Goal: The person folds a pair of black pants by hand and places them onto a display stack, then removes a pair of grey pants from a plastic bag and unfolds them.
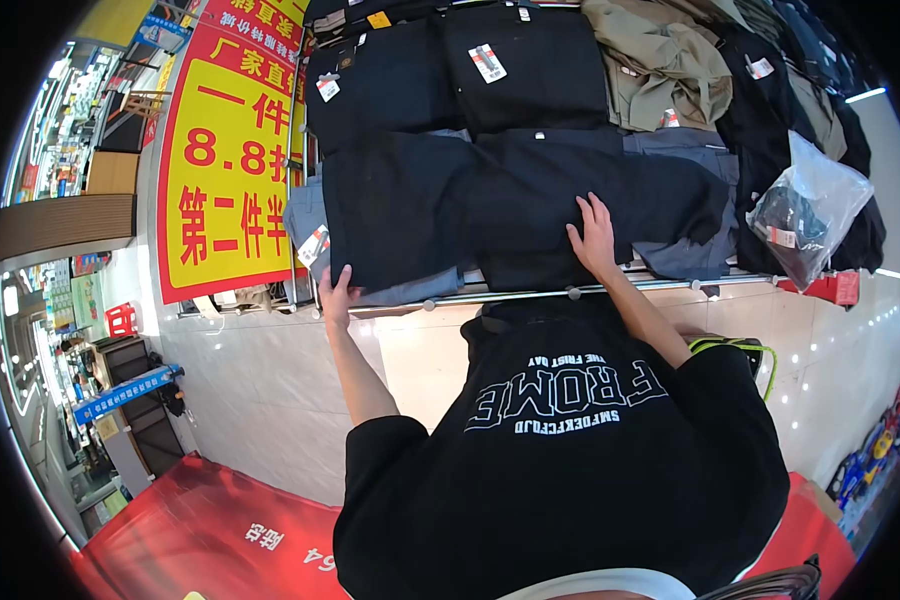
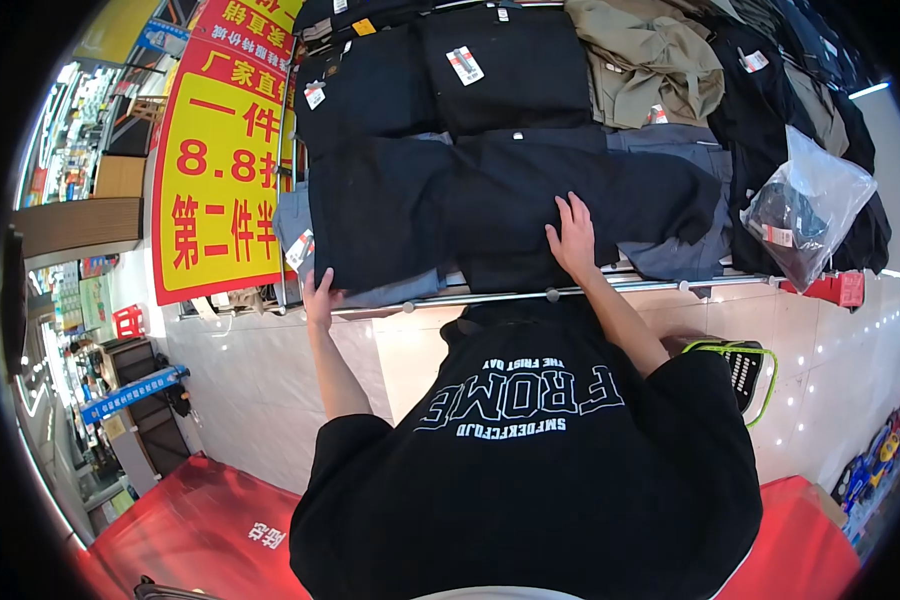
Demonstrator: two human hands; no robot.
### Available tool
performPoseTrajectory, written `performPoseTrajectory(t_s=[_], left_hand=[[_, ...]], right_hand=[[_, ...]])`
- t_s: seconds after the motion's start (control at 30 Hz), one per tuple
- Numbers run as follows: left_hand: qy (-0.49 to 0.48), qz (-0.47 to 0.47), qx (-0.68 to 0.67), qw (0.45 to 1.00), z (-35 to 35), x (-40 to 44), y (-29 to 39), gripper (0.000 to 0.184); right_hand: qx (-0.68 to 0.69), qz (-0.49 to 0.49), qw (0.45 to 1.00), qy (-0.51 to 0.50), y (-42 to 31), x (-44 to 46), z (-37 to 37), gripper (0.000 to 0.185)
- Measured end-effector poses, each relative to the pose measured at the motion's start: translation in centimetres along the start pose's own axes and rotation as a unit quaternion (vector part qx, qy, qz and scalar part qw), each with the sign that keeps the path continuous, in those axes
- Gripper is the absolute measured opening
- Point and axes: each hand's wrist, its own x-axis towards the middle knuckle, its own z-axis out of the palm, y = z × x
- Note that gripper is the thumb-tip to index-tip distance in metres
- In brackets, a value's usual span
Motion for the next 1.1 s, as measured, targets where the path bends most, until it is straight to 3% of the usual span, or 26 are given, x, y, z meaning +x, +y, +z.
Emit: performPoseTrajectory(t_s=[0.13,0.17,0.3,0.37,0.43,0.53,0.6,0.63,0.67,0.73,0.8,0.9,0.93,1.0,1.07,1.1], left_hand=[[0.092,0.112,-0.046,0.988,1.8,-1.6,5.2,0.026],[0.088,0.196,0.036,0.976,2.2,-1.8,6.6,0.027],[0.068,0.480,0.226,0.845,9.4,-6.9,15.0,0.024],[-0.022,0.451,0.246,0.858,14.7,-10.3,17.8,0.020],[-0.107,0.500,0.257,0.820,19.6,-11.9,17.7,0.019],[-0.219,0.493,0.330,0.774,25.7,-14.4,14.9,0.015],[-0.275,0.493,0.358,0.744,28.8,-14.8,11.3,0.017],[-0.290,0.484,0.376,0.735,29.9,-14.8,9.7,0.018],[-0.304,0.475,0.395,0.725,30.6,-15.0,8.7,0.019],[-0.309,0.465,0.406,0.723,31.2,-15.0,7.3,0.020],[-0.310,0.454,0.417,0.724,31.4,-15.2,6.4,0.021],[-0.287,0.455,0.421,0.731,31.0,-15.1,6.5,0.022],[-0.282,0.457,0.429,0.726,31.0,-15.1,6.6,0.023],[-0.272,0.472,0.435,0.717,30.9,-15.3,6.5,0.027],[-0.254,0.479,0.443,0.714,31.0,-16.3,7.1,0.030],[-0.236,0.500,0.430,0.714,31.0,-16.9,7.5,0.031]], right_hand=[[0.007,0.002,1.000,0.003,0.1,0.0,0.0,0.054],[0.009,0.001,1.000,-0.001,0.2,0.0,-0.1,0.055],[0.013,0.001,1.000,-0.008,0.4,0.1,-0.2,0.053],[0.031,0.040,0.998,-0.030,0.3,0.5,-0.5,0.047],[0.084,0.047,0.995,-0.008,-0.6,1.2,-1.7,0.044],[0.182,0.085,0.980,0.000,-1.6,1.9,-3.1,0.039],[0.434,0.256,0.857,-0.106,-1.5,1.9,-3.5,0.043],[0.491,0.322,0.802,-0.113,-1.3,1.8,-3.1,0.050],[0.492,0.323,0.801,-0.108,-1.5,2.0,-3.5,0.050],[0.456,0.370,0.782,-0.207,-1.6,2.4,-4.2,0.049],[0.431,0.360,0.793,-0.235,-1.1,2.5,-3.6,0.058],[0.364,0.409,0.821,-0.162,-1.0,2.7,-1.0,0.080],[0.371,0.413,0.817,-0.155,-1.8,3.2,-1.1,0.079],[0.314,0.334,0.879,-0.127,-2.2,3.6,-0.4,0.069],[0.323,0.254,0.907,-0.090,-3.3,4.3,-1.2,0.042],[0.346,0.237,0.906,-0.055,-3.9,4.3,-1.7,0.038]])
